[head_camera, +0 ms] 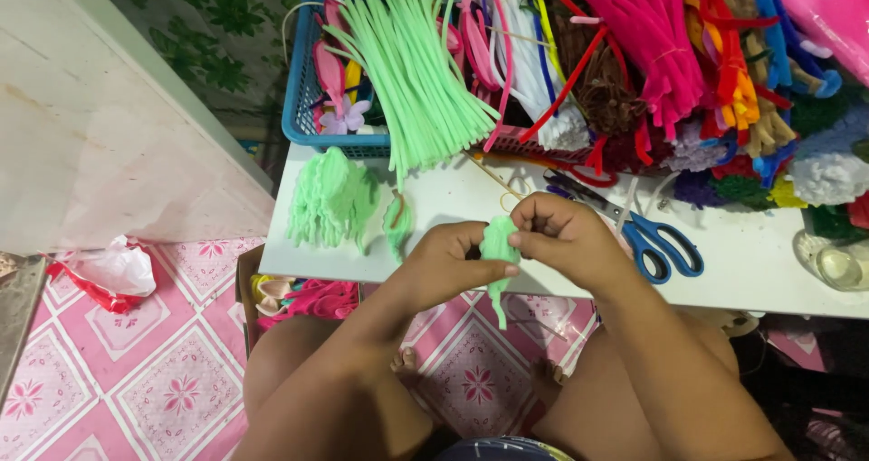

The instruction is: Assembling artificial green leaves by bundling green craft strips onto a thin wire or wooden stem.

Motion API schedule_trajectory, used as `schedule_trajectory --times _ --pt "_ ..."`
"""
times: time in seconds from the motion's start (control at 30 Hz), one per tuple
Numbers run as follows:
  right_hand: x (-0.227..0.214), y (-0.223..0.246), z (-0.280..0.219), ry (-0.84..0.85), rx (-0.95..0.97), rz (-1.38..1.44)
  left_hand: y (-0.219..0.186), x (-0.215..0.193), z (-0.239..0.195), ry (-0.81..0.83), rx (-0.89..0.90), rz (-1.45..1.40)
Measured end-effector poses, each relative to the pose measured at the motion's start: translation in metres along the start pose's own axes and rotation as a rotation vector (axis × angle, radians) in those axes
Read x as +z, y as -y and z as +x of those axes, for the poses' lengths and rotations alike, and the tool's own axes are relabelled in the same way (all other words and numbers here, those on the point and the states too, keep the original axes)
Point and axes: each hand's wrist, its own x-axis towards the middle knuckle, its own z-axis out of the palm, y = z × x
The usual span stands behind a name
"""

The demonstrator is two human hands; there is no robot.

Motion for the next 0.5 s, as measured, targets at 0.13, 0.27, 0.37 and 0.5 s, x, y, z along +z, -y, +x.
schedule_trajectory --times 0.13,0.27,0.37,0.5 --pt "0.025 0.031 -0.005 -0.192 -0.022 -0.372 0.014 -0.002 0.005 -0.154 -0.028 0.209" --pt "0.021 0.031 -0.003 -0.148 -0.016 -0.377 0.009 -0.002 0.003 -0.187 -0.074 0.264" --pt "0.016 0.029 0.000 -0.025 0.013 -0.169 -0.001 -0.001 -0.002 -0.100 -0.091 0.204" --pt "0.015 0.025 -0.003 -0.021 -0.044 -0.197 0.002 -0.004 -0.004 -0.025 -0.104 0.125"
